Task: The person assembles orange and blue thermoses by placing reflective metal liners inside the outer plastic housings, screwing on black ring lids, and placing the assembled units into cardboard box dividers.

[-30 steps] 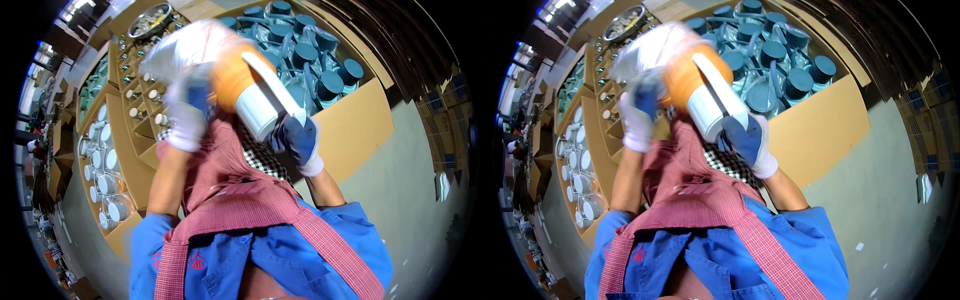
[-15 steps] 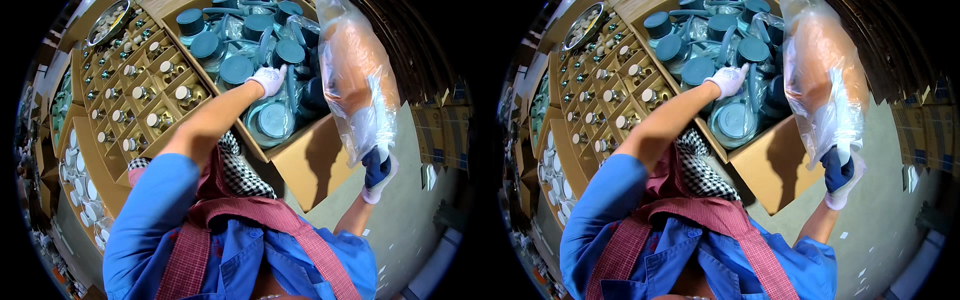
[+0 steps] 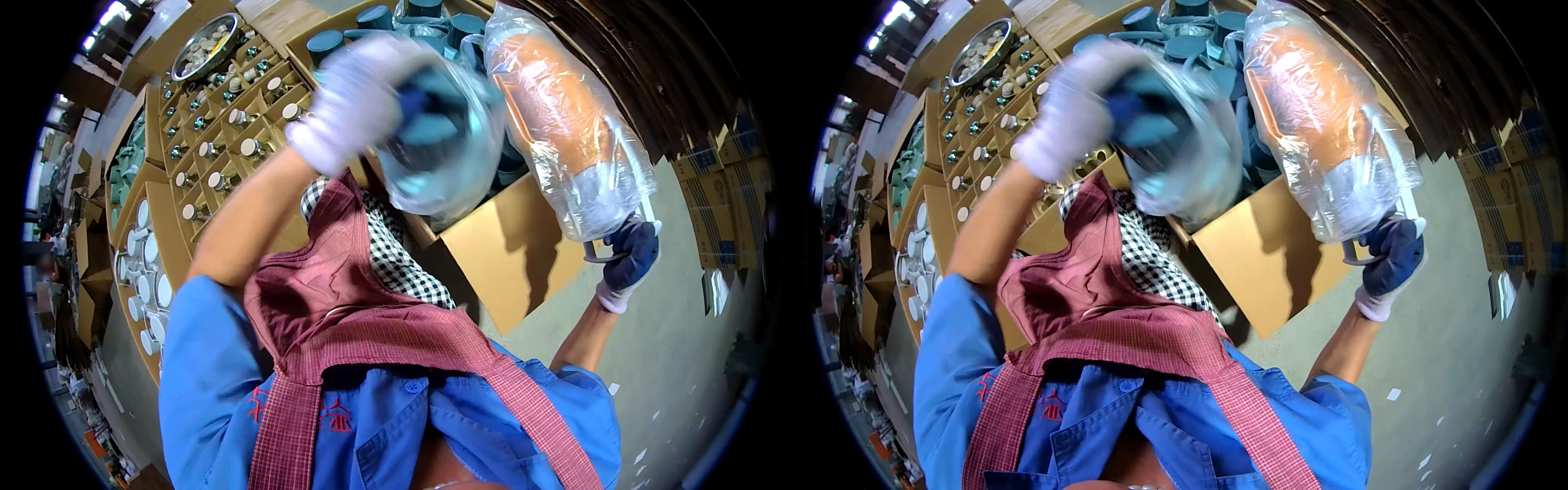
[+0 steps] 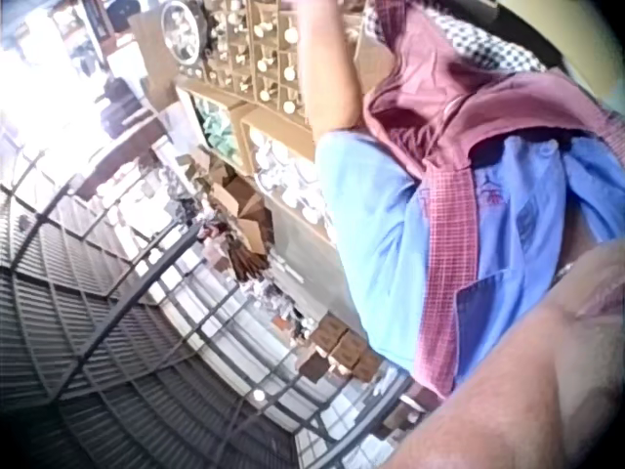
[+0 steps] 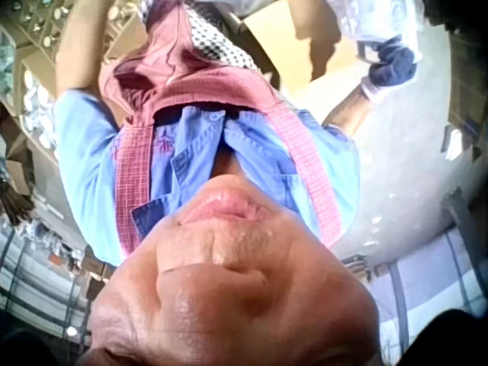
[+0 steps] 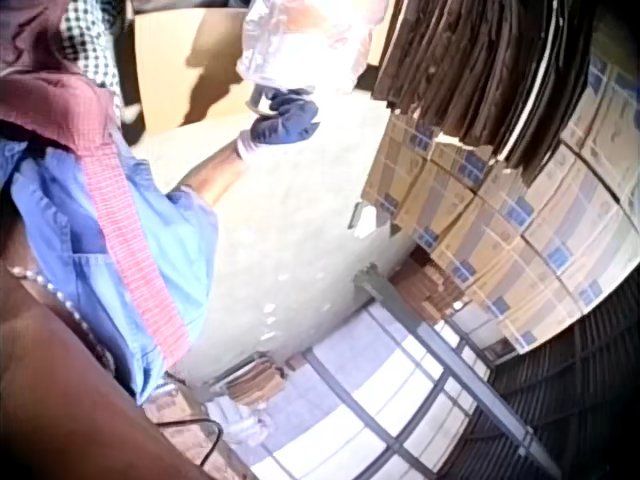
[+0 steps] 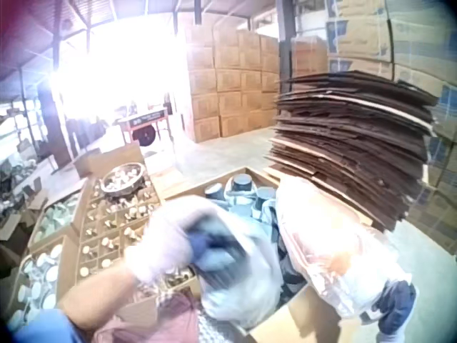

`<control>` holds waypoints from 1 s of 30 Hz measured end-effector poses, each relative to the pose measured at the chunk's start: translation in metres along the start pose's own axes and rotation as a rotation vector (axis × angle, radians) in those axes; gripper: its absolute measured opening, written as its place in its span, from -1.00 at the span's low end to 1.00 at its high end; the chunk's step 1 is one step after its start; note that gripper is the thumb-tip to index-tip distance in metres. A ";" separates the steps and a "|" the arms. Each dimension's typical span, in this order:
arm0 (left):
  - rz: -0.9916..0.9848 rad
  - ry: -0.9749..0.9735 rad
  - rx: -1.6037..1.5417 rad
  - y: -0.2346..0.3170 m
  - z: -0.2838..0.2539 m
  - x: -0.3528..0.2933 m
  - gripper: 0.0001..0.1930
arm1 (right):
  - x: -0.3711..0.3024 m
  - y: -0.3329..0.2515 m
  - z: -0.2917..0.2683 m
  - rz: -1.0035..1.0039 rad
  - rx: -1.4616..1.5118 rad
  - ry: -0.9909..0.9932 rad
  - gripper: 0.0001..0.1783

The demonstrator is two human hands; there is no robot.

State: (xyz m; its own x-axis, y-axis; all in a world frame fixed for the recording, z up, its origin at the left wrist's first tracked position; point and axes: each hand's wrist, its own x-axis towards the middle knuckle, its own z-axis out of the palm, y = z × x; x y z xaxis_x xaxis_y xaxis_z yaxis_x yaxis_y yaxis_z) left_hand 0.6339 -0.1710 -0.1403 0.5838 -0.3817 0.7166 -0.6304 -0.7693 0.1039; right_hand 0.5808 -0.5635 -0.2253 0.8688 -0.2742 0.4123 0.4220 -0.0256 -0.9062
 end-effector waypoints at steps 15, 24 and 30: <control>-0.928 0.734 -0.824 -0.086 -0.037 -0.069 -0.93 | -0.121 -0.143 -0.141 -0.374 -0.041 0.105 -0.67; -1.046 0.806 -0.759 -0.080 0.038 -0.091 -0.85 | -0.116 -0.175 -0.057 0.208 0.041 -0.343 -0.61; -0.902 0.980 -0.747 -0.097 -0.047 -0.120 -0.89 | -0.026 -0.179 0.081 0.639 1.248 -0.646 -0.29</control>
State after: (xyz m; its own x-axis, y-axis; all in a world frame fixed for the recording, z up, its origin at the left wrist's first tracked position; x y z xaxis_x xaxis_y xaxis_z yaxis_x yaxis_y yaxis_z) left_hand 0.6007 -0.0266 -0.2044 0.5334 0.7679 0.3547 -0.5423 -0.0114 0.8401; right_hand 0.5039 -0.4738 -0.0660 0.8046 0.5311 0.2657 -0.3965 0.8135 -0.4254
